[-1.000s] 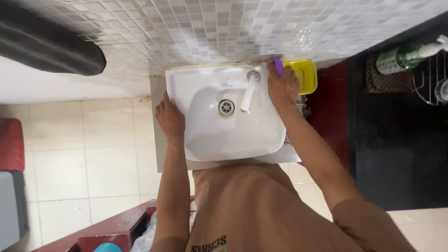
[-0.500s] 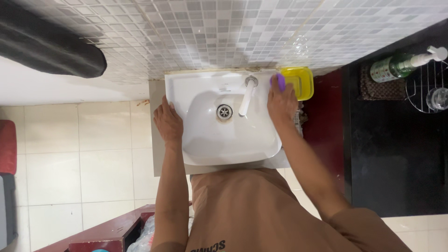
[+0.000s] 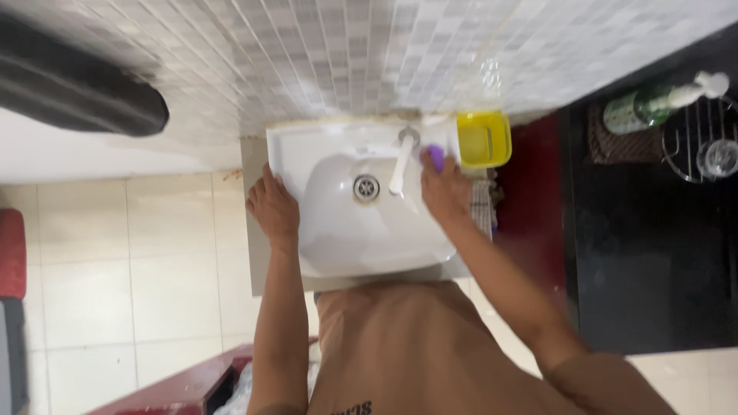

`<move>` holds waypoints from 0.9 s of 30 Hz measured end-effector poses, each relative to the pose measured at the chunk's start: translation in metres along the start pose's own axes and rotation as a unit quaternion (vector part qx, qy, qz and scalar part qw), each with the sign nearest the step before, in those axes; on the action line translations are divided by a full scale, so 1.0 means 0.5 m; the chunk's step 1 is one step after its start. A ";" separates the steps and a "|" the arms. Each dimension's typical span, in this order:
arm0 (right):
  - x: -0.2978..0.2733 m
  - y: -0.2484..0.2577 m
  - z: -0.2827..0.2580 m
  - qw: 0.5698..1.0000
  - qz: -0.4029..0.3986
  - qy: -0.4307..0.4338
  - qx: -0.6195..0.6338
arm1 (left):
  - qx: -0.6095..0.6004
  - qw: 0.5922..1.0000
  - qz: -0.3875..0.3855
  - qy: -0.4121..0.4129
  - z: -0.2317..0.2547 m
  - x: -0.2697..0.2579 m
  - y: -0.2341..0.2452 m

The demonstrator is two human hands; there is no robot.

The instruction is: The person scrubs the interior surfaces, edges, and faucet of a small white sink using a purple sponge held in their right hand.

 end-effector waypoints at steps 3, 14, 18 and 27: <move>0.030 -0.010 0.018 0.998 0.050 0.049 -0.008 | 0.043 0.998 0.037 -0.015 -0.003 0.001 -0.019; 0.032 -0.003 0.025 0.993 0.076 -0.035 0.078 | -0.022 1.000 0.014 0.001 0.000 0.006 0.007; 0.035 -0.028 0.032 0.998 0.032 0.003 0.047 | -0.025 1.000 -0.008 0.010 0.003 -0.003 0.020; 0.050 -0.035 0.021 0.993 -0.034 -0.002 0.109 | -0.035 0.999 -0.002 0.016 0.007 -0.001 0.028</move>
Point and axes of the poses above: each hand's wrist, its own x-axis towards the middle knuckle, its own y-axis out of the back of the hand, z = x × y, the point moved 1 cm from there along x, towards the middle knuckle, and after that the axes turned 15 degrees about x, right-handed, at the moved point
